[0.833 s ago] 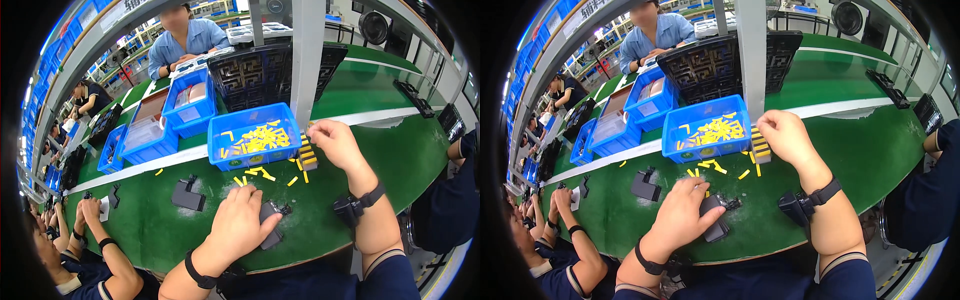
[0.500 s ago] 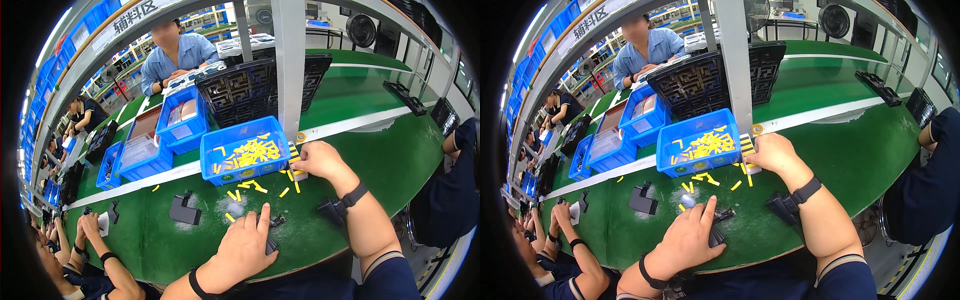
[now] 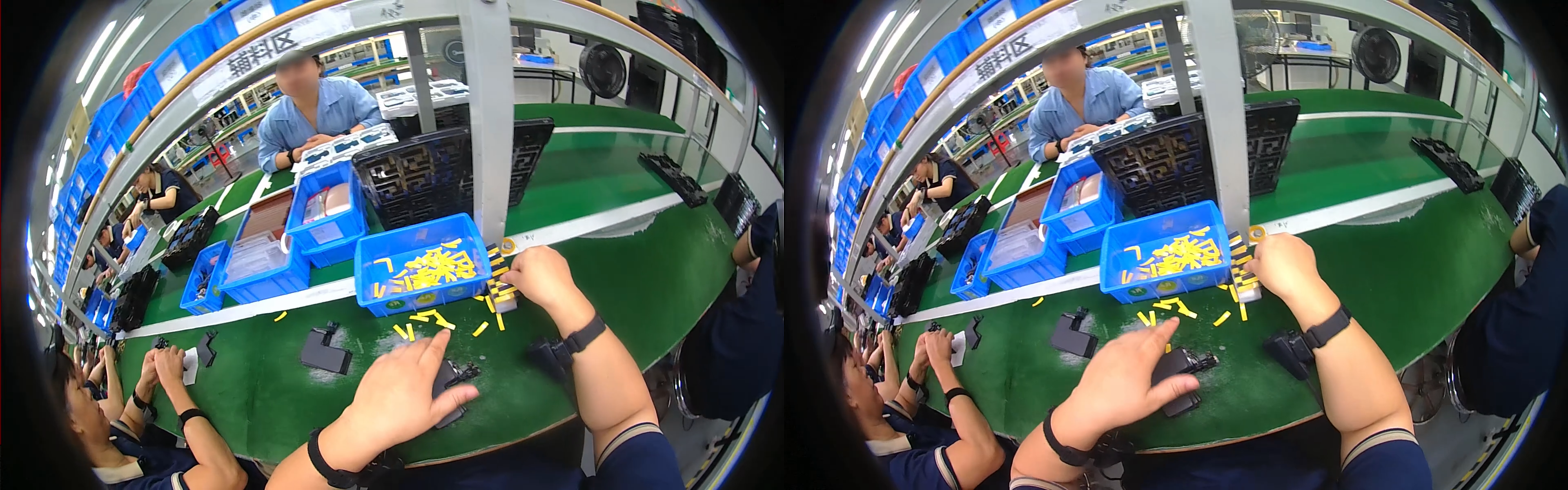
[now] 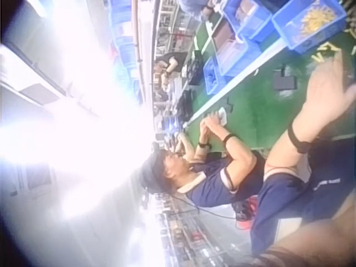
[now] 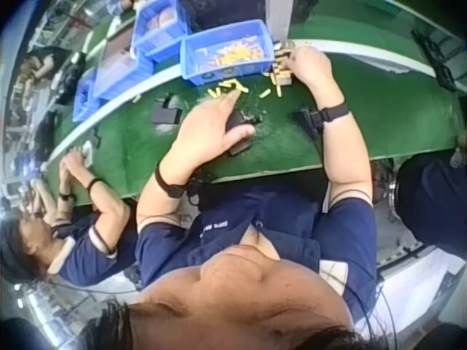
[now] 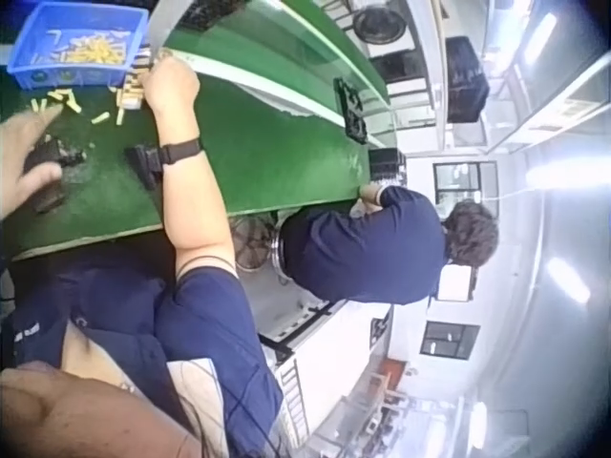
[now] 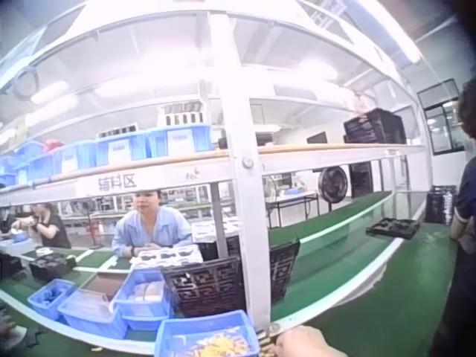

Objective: Assembling small electronic components by attaching yellow plastic pieces to black plastic housings on a production line.

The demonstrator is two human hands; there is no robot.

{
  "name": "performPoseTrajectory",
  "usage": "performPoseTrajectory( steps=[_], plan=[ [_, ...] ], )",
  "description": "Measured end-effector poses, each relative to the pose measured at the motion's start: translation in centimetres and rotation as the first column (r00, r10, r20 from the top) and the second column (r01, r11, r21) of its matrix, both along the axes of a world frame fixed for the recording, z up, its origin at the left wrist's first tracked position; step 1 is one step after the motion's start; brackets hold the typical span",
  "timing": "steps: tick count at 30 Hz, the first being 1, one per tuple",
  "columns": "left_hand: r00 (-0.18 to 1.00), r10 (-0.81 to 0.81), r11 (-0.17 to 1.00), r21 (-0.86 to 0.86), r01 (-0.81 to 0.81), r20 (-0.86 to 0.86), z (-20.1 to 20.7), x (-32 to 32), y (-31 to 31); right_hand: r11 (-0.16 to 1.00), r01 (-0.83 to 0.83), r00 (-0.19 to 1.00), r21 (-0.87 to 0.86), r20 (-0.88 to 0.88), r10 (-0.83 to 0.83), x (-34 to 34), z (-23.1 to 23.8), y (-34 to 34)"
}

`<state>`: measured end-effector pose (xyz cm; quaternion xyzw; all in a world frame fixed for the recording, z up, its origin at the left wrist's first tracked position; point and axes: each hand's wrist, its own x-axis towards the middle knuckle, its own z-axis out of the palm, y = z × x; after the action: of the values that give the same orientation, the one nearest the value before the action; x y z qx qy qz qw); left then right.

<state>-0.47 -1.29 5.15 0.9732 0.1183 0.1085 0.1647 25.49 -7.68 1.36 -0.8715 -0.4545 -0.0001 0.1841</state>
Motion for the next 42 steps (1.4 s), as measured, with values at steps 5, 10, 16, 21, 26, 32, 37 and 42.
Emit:
performPoseTrajectory(
  steps=[5, 10, 16, 21, 26, 32, 37, 42],
  plan=[
    [0.966, 0.153, 0.931, -0.357, -0.070, 0.210, 0.2, 0.5, 2.5, 0.838, 0.003, 0.966, 0.546, -0.218, 0.139, -2.3, 1.4, -0.5],
    [0.914, 0.303, 0.733, -0.678, -0.042, 0.271, -4.0, 1.1, 3.8, 0.844, -0.016, 0.467, 0.536, -0.743, 0.480, -7.7, 0.0, 0.2],
    [0.895, 0.314, 0.762, -0.647, -0.039, 0.316, -4.9, 1.5, 4.2, 0.802, -0.036, 0.459, 0.596, -0.703, 0.543, -8.2, -0.3, 0.0],
    [0.884, 0.309, 0.712, -0.701, 0.030, 0.351, -5.1, 1.0, 3.9, 0.805, -0.013, 0.413, 0.593, -0.730, 0.544, -9.0, -0.7, -0.4],
    [0.909, 0.283, 0.546, -0.831, 0.107, 0.304, -6.1, 0.7, 4.2, 0.819, -0.103, 0.417, 0.564, -0.723, 0.551, -8.9, -0.9, -0.4],
    [0.934, 0.289, 0.253, -0.958, 0.138, 0.211, -5.5, 0.7, 6.3, 0.632, 0.022, 0.414, 0.775, -0.582, 0.700, -9.1, 0.0, -0.3],
    [0.928, 0.360, 0.835, -0.411, -0.366, -0.095, -5.6, 0.9, 7.6, 0.719, 0.099, 0.366, 0.688, -0.697, 0.617, -8.4, 0.6, 0.1],
    [0.952, 0.296, 0.955, -0.028, -0.295, 0.082, -6.4, 0.5, 6.5, 0.686, 0.019, 0.472, 0.727, -0.611, 0.635, -8.9, 0.3, -0.2]
  ],
)
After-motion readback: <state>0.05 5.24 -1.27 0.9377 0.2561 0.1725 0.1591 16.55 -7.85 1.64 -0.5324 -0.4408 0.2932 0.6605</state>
